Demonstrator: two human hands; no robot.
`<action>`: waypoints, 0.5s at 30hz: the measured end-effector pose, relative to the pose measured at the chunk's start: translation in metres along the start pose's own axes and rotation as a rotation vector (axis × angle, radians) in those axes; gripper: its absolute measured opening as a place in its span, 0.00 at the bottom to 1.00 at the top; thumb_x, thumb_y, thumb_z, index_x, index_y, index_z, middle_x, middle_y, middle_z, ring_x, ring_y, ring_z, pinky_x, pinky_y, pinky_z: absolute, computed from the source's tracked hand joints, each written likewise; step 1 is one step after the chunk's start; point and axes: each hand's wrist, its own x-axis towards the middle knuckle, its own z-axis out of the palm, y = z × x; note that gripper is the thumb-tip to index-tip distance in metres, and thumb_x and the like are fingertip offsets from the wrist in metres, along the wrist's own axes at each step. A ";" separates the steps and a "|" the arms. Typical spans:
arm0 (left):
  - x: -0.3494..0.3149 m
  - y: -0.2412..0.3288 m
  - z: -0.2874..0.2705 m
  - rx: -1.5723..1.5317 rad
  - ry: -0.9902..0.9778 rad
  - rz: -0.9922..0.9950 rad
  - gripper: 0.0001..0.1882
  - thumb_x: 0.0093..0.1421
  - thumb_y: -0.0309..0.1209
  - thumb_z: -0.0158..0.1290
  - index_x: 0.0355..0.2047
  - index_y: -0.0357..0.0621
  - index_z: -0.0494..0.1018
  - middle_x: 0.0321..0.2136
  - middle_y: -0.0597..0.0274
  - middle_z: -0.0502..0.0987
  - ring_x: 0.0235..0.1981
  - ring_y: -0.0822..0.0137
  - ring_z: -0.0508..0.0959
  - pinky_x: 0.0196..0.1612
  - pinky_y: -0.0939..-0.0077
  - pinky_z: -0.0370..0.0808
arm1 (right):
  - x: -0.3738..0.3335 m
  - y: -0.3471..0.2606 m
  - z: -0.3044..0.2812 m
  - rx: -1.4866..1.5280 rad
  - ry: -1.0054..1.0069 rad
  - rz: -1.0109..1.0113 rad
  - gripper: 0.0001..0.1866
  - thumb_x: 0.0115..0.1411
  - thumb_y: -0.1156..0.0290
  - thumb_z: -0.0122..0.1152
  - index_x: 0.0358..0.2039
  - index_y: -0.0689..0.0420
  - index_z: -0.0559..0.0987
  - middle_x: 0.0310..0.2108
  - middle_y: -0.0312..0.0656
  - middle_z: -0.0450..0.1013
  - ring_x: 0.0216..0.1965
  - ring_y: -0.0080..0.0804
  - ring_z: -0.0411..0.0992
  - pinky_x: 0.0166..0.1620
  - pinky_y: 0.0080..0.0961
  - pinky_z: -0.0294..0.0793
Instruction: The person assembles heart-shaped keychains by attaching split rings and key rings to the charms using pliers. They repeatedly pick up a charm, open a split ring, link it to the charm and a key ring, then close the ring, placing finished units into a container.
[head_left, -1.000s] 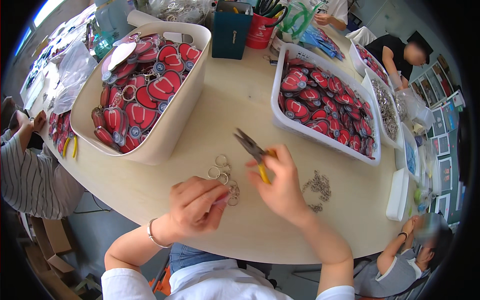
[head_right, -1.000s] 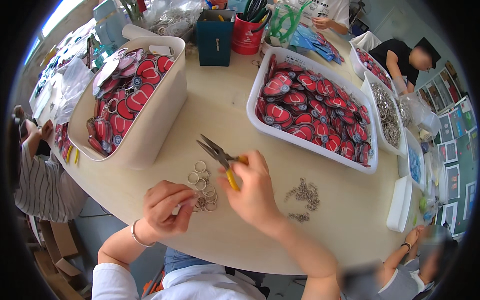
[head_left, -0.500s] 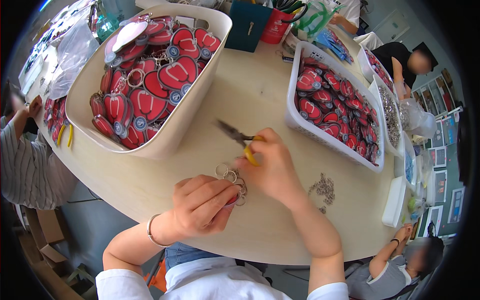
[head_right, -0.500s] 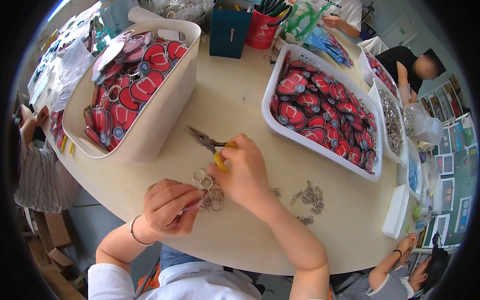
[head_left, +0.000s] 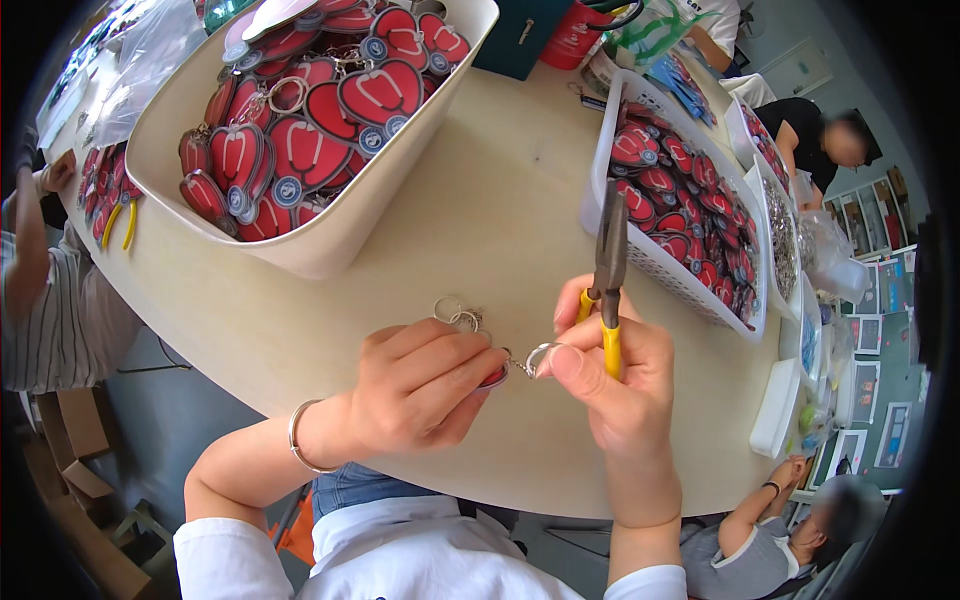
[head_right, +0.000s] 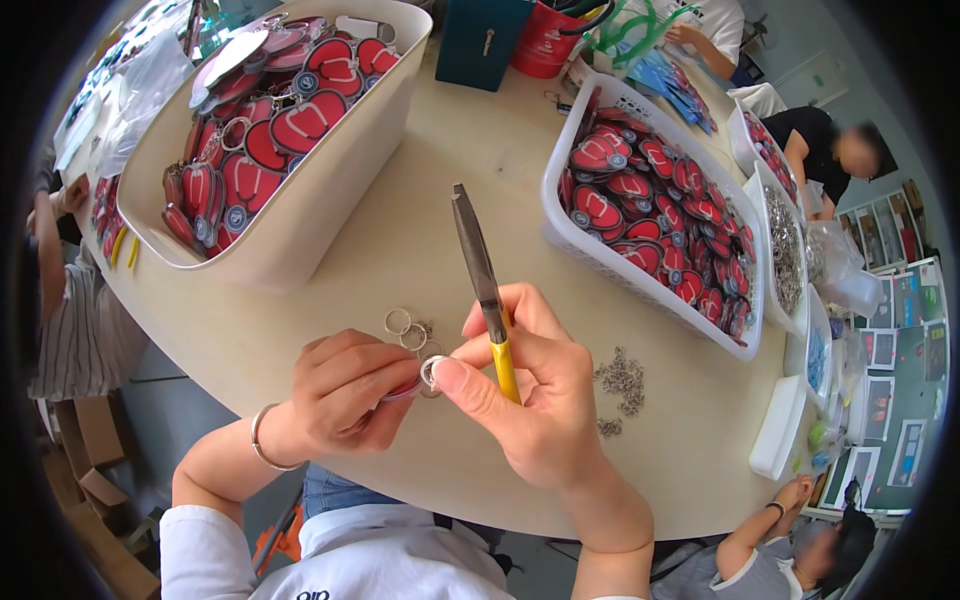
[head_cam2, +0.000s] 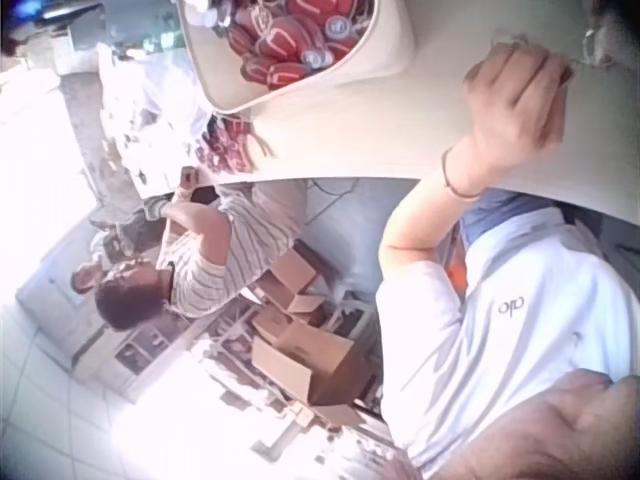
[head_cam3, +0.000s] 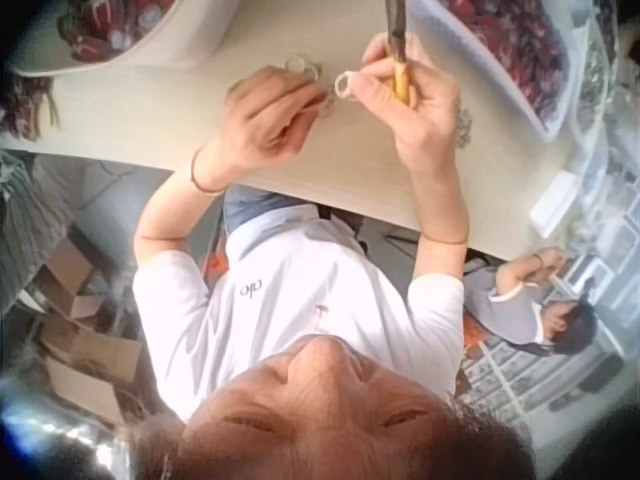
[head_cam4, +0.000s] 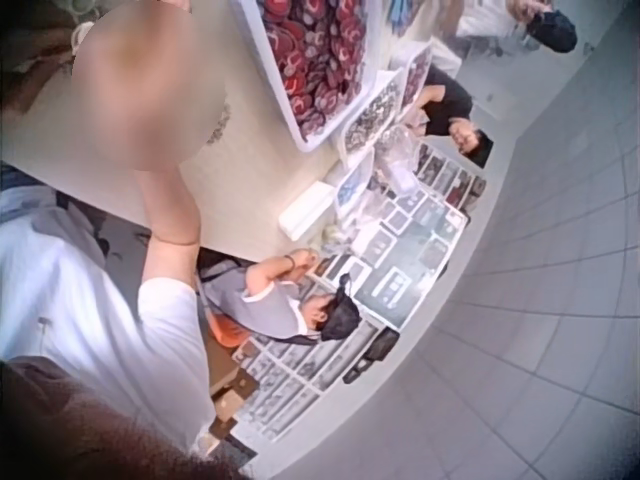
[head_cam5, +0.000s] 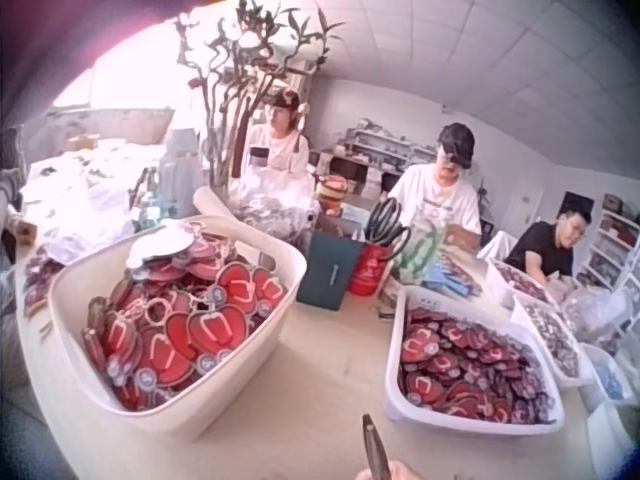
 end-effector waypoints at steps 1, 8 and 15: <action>0.000 0.000 0.000 -0.004 0.006 0.003 0.19 0.32 0.21 0.61 0.30 0.36 0.77 0.26 0.60 0.76 0.20 0.66 0.73 0.17 0.77 0.67 | -0.001 -0.002 0.001 -0.017 -0.006 -0.013 0.08 0.55 0.71 0.66 0.27 0.64 0.80 0.35 0.40 0.65 0.33 0.23 0.64 0.33 0.19 0.65; -0.001 0.000 0.001 -0.008 0.042 0.031 0.21 0.29 0.22 0.59 0.30 0.35 0.76 0.26 0.61 0.75 0.19 0.66 0.72 0.16 0.77 0.66 | -0.002 -0.003 0.003 -0.049 -0.016 -0.041 0.08 0.55 0.71 0.67 0.26 0.63 0.81 0.35 0.40 0.65 0.33 0.23 0.62 0.34 0.20 0.63; -0.001 -0.001 0.000 -0.021 0.051 0.056 0.21 0.29 0.22 0.57 0.30 0.34 0.76 0.26 0.60 0.75 0.19 0.67 0.72 0.16 0.77 0.67 | -0.001 -0.002 0.002 -0.038 0.006 -0.011 0.08 0.55 0.70 0.67 0.26 0.61 0.81 0.35 0.39 0.64 0.33 0.23 0.61 0.36 0.19 0.61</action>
